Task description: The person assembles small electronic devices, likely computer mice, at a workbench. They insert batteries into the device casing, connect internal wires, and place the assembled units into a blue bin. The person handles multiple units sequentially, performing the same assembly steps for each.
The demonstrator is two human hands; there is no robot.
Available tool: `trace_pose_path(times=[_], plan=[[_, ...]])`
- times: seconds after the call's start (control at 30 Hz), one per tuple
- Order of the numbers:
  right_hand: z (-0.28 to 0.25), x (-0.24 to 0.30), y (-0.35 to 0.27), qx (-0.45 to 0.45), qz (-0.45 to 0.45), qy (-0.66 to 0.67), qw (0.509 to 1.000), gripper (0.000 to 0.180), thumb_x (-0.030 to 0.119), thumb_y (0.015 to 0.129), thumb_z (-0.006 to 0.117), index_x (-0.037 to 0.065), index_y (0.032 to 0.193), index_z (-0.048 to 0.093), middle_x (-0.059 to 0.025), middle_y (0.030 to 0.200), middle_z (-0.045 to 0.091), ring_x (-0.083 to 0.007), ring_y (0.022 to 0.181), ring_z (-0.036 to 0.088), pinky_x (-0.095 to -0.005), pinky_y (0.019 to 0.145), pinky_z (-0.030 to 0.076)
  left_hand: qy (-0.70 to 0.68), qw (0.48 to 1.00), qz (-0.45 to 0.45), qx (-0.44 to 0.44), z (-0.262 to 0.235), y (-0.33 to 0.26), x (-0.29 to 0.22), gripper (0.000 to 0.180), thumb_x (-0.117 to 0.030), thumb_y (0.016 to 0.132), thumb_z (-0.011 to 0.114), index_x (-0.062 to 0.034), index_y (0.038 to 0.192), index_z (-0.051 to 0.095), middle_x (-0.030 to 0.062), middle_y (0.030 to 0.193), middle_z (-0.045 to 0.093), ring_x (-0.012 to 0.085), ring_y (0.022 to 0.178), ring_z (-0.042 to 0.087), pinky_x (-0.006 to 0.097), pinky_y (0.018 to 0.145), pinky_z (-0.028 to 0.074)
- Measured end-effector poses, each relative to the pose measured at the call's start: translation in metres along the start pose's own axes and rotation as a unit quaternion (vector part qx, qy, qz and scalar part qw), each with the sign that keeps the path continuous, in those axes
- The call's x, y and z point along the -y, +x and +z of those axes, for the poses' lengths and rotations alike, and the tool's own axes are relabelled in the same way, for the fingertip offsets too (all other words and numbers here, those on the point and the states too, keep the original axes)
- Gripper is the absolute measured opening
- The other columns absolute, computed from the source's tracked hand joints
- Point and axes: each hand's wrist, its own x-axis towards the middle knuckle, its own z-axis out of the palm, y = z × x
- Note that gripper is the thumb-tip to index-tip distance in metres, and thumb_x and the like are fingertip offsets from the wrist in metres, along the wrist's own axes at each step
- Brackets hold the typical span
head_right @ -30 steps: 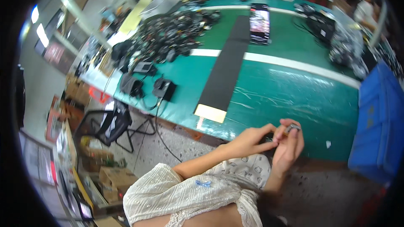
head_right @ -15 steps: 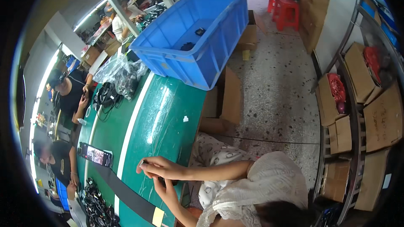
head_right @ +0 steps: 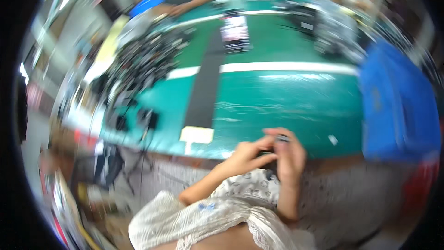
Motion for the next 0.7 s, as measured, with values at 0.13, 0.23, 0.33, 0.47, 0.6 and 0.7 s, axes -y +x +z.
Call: trace_pose_path(times=[0.13, 0.23, 0.33, 0.47, 0.6, 0.7], plan=[[0.002, -0.001, 0.001, 0.028, -0.058, 0.005, 0.998, 0.039, 0.028, 0.092, 0.041, -0.007, 0.106, 0.047, -0.01, 0.077, 0.052, -0.0163, 0.073, 0.048, -0.0291, 0.069, 0.039, 0.036, 0.998, -0.021, 0.041, -0.014, -0.007, -0.014, 0.027, -0.026, 0.082, 0.059, -0.0063, 0.097, 0.05, 0.015, 0.064, 0.057, 0.0332, 0.056, 0.056, 0.038, 0.049, 0.04], [0.005, -0.006, 0.0, 0.043, -0.052, -0.002, 0.998, 0.039, 0.028, 0.092, 0.042, -0.008, 0.105, 0.049, -0.0106, 0.078, 0.054, -0.0155, 0.074, 0.049, -0.0281, 0.071, 0.039, -0.038, 0.999, -0.023, -0.025, -0.018, -0.012, -0.016, 0.028, -0.025, 0.082, 0.059, -0.0079, 0.101, 0.049, 0.0152, 0.064, 0.057, 0.0321, 0.057, 0.057, 0.037, 0.048, 0.04], [0.013, -0.005, 0.0, 0.054, -0.049, -0.055, 0.996, 0.035, 0.024, 0.09, 0.044, -0.007, 0.104, 0.051, -0.0102, 0.079, 0.054, -0.0151, 0.077, 0.049, -0.0281, 0.073, 0.038, -0.081, 0.992, -0.066, -0.07, -0.02, -0.018, -0.017, 0.029, -0.02, 0.083, 0.058, -0.0089, 0.107, 0.049, 0.0116, 0.077, 0.063, 0.0278, 0.063, 0.061, 0.032, 0.054, 0.044], [0.017, 0.003, 0.009, 0.058, -0.097, -0.132, 0.985, 0.027, 0.012, 0.083, 0.051, -0.004, 0.105, 0.053, -0.0125, 0.096, 0.05, -0.0172, 0.087, 0.047, -0.0285, 0.081, 0.037, -0.118, 0.987, -0.084, -0.072, -0.023, -0.009, -0.01, 0.025, -0.013, 0.084, 0.057, -0.0047, 0.107, 0.051, 0.0093, 0.085, 0.062, 0.0147, 0.072, 0.061, 0.027, 0.062, 0.046], [0.006, 0.007, 0.011, -0.001, -0.125, -0.275, 0.953, 0.024, 0.004, 0.075, 0.057, 0.002, 0.098, 0.061, -0.0103, 0.094, 0.043, -0.0202, 0.088, 0.044, -0.0283, 0.08, 0.036, -0.121, 0.985, -0.037, -0.121, -0.016, 0.006, 0.002, 0.017, -0.01, 0.086, 0.054, -0.0028, 0.102, 0.053, 0.0074, 0.091, 0.059, 0.0105, 0.078, 0.058, 0.023, 0.06, 0.048], [0.0, 0.01, 0.019, 0.025, -0.146, -0.333, 0.931, 0.022, 0.005, 0.075, 0.06, 0.004, 0.097, 0.063, -0.0056, 0.077, 0.051, -0.0198, 0.077, 0.045, -0.0301, 0.073, 0.038, -0.207, 0.95, -0.149, -0.182, -0.019, 0.008, -0.007, 0.012, -0.006, 0.084, 0.053, -0.0013, 0.095, 0.053, 0.0077, 0.088, 0.052, 0.0145, 0.08, 0.054, 0.026, 0.072, 0.044]])
